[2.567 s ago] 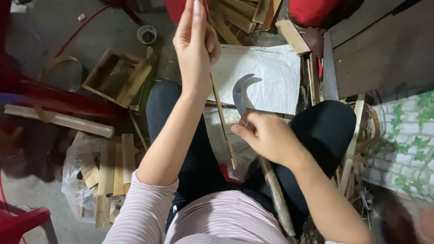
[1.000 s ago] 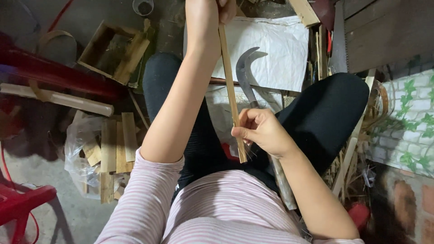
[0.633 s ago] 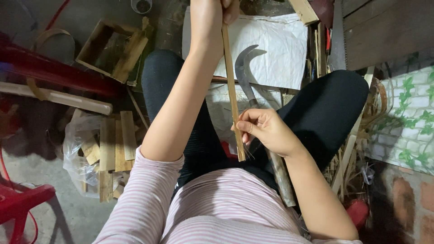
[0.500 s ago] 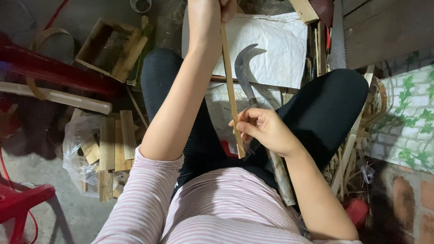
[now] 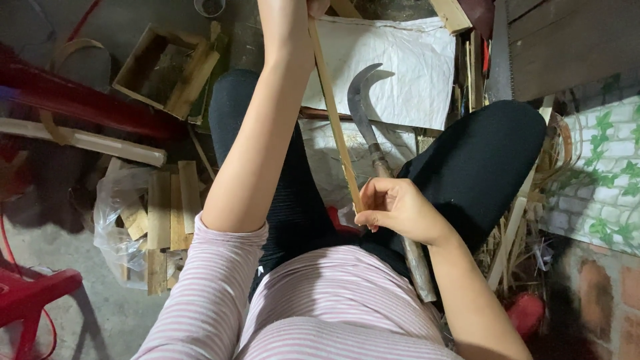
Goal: A person uses a curved sickle blade to shave and smooth a long strip of bamboo in a workshop environment.
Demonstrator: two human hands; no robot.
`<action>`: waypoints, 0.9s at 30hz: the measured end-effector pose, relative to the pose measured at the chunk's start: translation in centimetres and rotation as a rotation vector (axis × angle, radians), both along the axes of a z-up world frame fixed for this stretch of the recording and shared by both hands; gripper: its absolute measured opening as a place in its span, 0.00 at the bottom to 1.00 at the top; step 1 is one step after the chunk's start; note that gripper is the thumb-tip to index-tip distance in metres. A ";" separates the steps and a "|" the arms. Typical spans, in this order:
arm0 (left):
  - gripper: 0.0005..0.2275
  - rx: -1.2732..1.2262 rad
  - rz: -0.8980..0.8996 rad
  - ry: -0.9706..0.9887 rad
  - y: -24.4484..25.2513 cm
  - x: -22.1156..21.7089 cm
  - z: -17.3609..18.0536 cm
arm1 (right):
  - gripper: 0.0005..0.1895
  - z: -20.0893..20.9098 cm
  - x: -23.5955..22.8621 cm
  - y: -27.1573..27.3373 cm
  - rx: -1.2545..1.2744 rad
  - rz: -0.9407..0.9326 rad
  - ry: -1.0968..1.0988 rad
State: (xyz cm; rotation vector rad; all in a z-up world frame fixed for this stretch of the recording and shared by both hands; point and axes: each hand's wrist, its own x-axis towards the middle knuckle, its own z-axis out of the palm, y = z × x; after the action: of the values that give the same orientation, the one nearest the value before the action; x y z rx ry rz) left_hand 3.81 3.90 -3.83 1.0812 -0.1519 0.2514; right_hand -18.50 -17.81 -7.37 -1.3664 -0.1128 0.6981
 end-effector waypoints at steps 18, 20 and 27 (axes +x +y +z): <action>0.16 0.120 0.103 0.019 -2.1 -2.4 2.3 | 0.08 1.7 -1.6 1.3 -0.476 0.046 -0.509; 0.16 0.138 0.121 0.022 -2.3 -2.9 2.6 | 0.07 1.8 -1.8 1.3 -0.402 0.072 -0.345; 0.17 0.233 0.128 0.025 -4.3 -6.3 0.2 | 0.08 0.6 -1.7 2.5 -0.497 0.301 0.101</action>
State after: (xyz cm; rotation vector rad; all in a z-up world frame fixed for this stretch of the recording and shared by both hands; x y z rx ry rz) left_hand -2.50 -0.40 -3.63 1.3276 -0.0907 0.3416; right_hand -20.24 -15.34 -6.76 -1.8058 -0.0666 1.0963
